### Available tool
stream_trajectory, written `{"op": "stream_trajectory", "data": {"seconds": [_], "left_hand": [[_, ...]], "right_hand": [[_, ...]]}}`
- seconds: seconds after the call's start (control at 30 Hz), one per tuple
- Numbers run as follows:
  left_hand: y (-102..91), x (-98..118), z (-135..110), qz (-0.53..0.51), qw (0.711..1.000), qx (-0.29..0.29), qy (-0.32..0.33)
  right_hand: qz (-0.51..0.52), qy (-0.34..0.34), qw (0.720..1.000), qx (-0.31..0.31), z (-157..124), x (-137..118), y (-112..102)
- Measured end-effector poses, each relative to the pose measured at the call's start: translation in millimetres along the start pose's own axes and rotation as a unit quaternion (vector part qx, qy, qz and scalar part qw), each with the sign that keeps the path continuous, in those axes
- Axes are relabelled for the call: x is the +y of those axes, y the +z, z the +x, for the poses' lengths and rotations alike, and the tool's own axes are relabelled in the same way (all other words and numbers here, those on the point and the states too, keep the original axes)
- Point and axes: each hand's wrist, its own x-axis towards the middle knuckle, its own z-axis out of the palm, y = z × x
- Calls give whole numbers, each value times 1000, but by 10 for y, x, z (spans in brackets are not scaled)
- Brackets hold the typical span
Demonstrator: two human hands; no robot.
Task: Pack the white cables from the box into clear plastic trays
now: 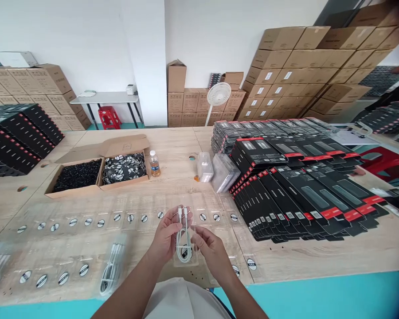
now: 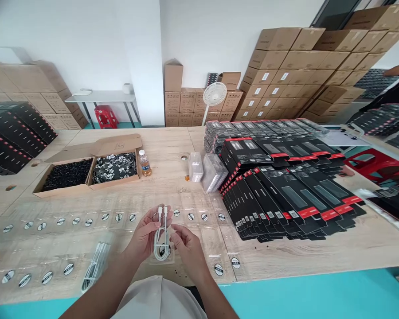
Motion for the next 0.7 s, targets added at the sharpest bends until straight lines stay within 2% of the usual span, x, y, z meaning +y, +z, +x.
{"op": "stream_trajectory", "data": {"seconds": [0.1,0.2,0.27,0.33,0.4,0.47,0.57,0.63,0.7], "left_hand": [[-147,-10,-42,10,1000,18,-2],[-474,109,-175,72,992,98,44],[-805,296,-361,150,968,175,101],[-1198,541,-616,239,927,254,140],[-1602,780,-882,296,888,325,135],[-1956,949,-1093,317,866,377,88],[-2302,1024,-1238,320,867,381,10],[-2400,987,-1246,306,883,356,-28],[-2421,929,-1232,292,898,326,-54]], "right_hand": [[-9,23,999,-37,31,-4,72],[-19,38,995,-85,95,67,212],[-28,56,992,-114,124,156,369],[-36,79,986,-140,125,263,598],[-40,93,980,-171,108,376,909],[-43,103,973,-201,90,497,1282],[-64,130,968,-204,77,687,1844],[-83,142,970,-176,70,807,2125],[-100,142,973,-150,55,915,2290]]}}
